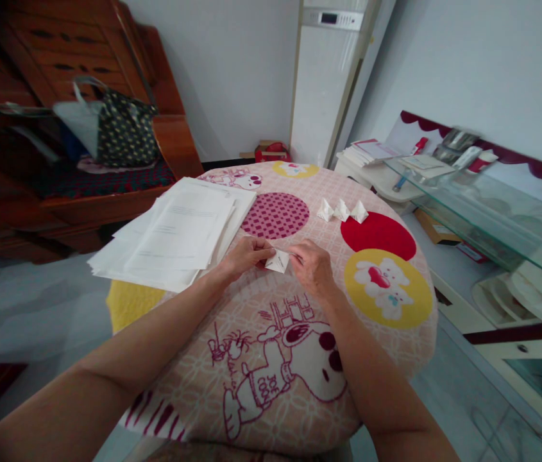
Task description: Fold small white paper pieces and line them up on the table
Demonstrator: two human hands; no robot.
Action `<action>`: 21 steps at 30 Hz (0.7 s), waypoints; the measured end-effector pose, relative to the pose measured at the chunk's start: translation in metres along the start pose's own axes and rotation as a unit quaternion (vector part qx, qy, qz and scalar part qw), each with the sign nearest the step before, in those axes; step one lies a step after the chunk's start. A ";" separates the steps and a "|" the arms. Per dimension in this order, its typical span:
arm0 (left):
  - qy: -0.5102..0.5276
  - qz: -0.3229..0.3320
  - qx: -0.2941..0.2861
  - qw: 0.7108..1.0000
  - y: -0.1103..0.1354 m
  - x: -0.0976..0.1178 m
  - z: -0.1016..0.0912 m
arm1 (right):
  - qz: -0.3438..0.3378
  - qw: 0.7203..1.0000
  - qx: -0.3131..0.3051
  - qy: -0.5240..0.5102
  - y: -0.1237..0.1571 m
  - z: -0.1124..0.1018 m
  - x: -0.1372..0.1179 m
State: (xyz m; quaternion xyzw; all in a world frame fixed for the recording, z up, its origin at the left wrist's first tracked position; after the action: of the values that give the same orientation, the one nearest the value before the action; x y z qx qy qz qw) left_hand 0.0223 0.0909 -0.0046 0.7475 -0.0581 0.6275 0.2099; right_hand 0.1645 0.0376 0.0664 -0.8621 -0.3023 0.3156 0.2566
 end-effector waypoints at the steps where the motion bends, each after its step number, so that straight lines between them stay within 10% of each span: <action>1: -0.028 0.008 -0.001 1.000 0.000 0.001 0.000 | -0.001 1.000 -0.009 -0.017 0.000 0.002 0.002; 8: -0.190 0.069 -0.064 0.977 -0.003 0.006 0.012 | -0.001 0.993 -0.109 -0.053 0.004 0.023 0.003; 21: -0.294 0.140 0.014 0.945 0.005 0.020 0.015 | -0.031 0.972 -0.234 -0.002 0.018 0.052 -0.001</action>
State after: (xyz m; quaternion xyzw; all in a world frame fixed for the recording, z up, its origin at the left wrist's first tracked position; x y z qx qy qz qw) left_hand 0.0380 0.0842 0.0142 0.8860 -0.2124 0.4036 0.0828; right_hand 0.1333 0.0376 0.0206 -0.8878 -0.3949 0.2294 0.0568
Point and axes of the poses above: each hand's wrist, its own y-axis away from the middle knuckle, its own z-axis out of the palm, x = y × z, the point moved 9 cm from there along -y, towards the middle knuckle, and after that the axes turned 8 degrees about -z, right-handed, at the moved point
